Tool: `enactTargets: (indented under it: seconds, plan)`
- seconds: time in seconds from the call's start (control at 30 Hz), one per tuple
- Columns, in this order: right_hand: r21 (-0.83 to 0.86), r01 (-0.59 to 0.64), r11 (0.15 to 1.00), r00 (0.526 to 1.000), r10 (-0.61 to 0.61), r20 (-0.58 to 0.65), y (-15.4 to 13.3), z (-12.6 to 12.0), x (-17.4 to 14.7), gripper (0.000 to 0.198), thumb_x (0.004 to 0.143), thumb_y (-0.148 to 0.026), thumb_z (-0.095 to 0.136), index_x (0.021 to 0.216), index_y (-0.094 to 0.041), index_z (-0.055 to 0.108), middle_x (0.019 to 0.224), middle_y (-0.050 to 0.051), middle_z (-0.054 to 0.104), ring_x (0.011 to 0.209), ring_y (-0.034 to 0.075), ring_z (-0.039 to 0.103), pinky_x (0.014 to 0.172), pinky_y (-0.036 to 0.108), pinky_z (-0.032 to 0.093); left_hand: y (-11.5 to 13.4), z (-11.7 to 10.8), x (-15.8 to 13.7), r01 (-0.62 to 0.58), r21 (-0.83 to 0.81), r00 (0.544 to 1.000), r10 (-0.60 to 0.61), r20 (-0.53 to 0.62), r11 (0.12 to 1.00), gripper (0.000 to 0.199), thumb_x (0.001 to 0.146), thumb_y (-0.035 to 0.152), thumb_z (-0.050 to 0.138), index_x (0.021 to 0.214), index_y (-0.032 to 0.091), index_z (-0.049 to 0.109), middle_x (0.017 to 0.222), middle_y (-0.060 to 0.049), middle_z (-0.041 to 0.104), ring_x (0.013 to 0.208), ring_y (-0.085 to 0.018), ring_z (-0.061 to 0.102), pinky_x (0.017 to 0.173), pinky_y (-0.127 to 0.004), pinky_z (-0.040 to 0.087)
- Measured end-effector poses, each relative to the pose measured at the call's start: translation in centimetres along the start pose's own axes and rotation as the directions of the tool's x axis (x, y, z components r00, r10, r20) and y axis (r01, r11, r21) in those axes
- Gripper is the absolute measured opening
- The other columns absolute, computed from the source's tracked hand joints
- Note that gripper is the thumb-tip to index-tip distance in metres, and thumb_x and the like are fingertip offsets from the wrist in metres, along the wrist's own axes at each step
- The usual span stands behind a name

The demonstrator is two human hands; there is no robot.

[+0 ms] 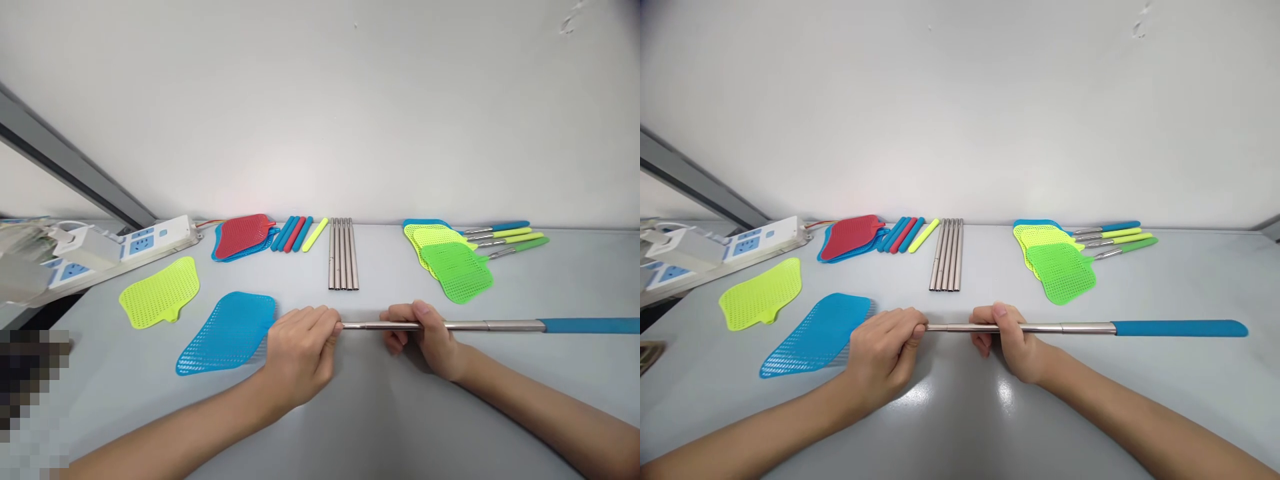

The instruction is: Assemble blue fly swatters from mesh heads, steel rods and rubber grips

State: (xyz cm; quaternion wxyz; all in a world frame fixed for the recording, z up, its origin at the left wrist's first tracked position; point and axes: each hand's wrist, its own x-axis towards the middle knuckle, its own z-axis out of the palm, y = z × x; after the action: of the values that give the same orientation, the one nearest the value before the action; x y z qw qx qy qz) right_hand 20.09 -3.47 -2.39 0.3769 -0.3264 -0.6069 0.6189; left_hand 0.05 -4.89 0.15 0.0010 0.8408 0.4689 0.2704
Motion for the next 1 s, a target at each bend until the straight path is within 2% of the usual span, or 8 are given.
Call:
enactTargets:
  seconds: [0.27,0.53,0.63,0.8,0.87,1.0]
  plan:
    - [-0.044,0.017,0.999,0.999,-0.020,-0.046,0.2,0.0,0.2,0.055,0.087,-0.049,0.014,0.052,-0.018,0.045,0.049,0.002,0.046,0.050,0.014,0.043,0.054,0.028,0.033,-0.6,0.2,0.0,-0.018,-0.028,0.999,0.019,0.030,0.999,0.021,0.084,0.016,0.034,0.068,0.017,0.049,0.057,0.001,0.049,0.053,-0.011,0.040,0.053,-0.025,0.026]
    - [-0.030,-0.040,0.999,0.994,0.037,-0.103,0.0,0.1,0.5,0.059,0.086,-0.051,0.013,0.051,-0.018,0.046,0.045,0.002,0.045,0.049,0.014,0.044,0.054,0.028,0.033,-0.7,0.4,0.2,0.009,-0.055,0.998,-0.005,0.066,0.998,0.020,0.085,0.017,0.034,0.071,0.018,0.047,0.060,0.001,0.050,0.056,-0.011,0.041,0.055,-0.025,0.027]
    - [-0.001,-0.071,0.997,0.993,0.070,-0.090,-0.2,0.0,0.6,0.061,0.085,-0.053,0.012,0.050,-0.017,0.047,0.045,0.001,0.045,0.047,0.014,0.044,0.052,0.027,0.034,-0.7,0.4,0.3,0.025,-0.061,0.997,-0.021,0.075,0.998,0.020,0.086,0.019,0.034,0.070,0.017,0.046,0.060,0.002,0.050,0.056,-0.011,0.041,0.056,-0.025,0.028]
    - [-0.075,-0.097,0.992,0.992,0.091,-0.083,-1.5,-0.1,0.8,0.056,0.084,-0.055,0.027,0.048,-0.016,0.046,0.043,0.000,0.044,0.046,0.011,0.044,0.051,0.025,0.034,-0.7,0.4,0.4,0.069,-0.087,0.994,-0.061,0.091,0.994,0.022,0.087,0.021,0.033,0.070,0.018,0.047,0.061,0.002,0.051,0.057,-0.010,0.042,0.056,-0.025,0.029]
    - [-0.091,-0.109,0.990,0.993,0.105,-0.044,-1.9,0.0,0.9,0.052,0.083,-0.055,0.033,0.053,-0.015,0.049,0.046,-0.001,0.044,0.047,0.010,0.043,0.049,0.024,0.034,-0.7,0.4,0.6,0.094,-0.094,0.992,-0.085,0.093,0.991,0.022,0.088,0.022,0.034,0.072,0.018,0.048,0.063,0.003,0.053,0.058,-0.010,0.043,0.057,-0.025,0.029]
    - [-0.042,-0.135,0.990,0.984,0.139,0.108,-2.2,0.9,0.7,0.038,0.083,-0.049,0.041,0.082,-0.014,0.055,0.054,-0.003,0.044,0.050,0.008,0.042,0.049,0.021,0.035,-0.7,0.2,1.0,0.132,-0.075,0.989,-0.126,0.076,0.988,0.024,0.088,0.024,0.035,0.071,0.019,0.050,0.062,0.003,0.055,0.059,-0.011,0.045,0.058,-0.025,0.029]
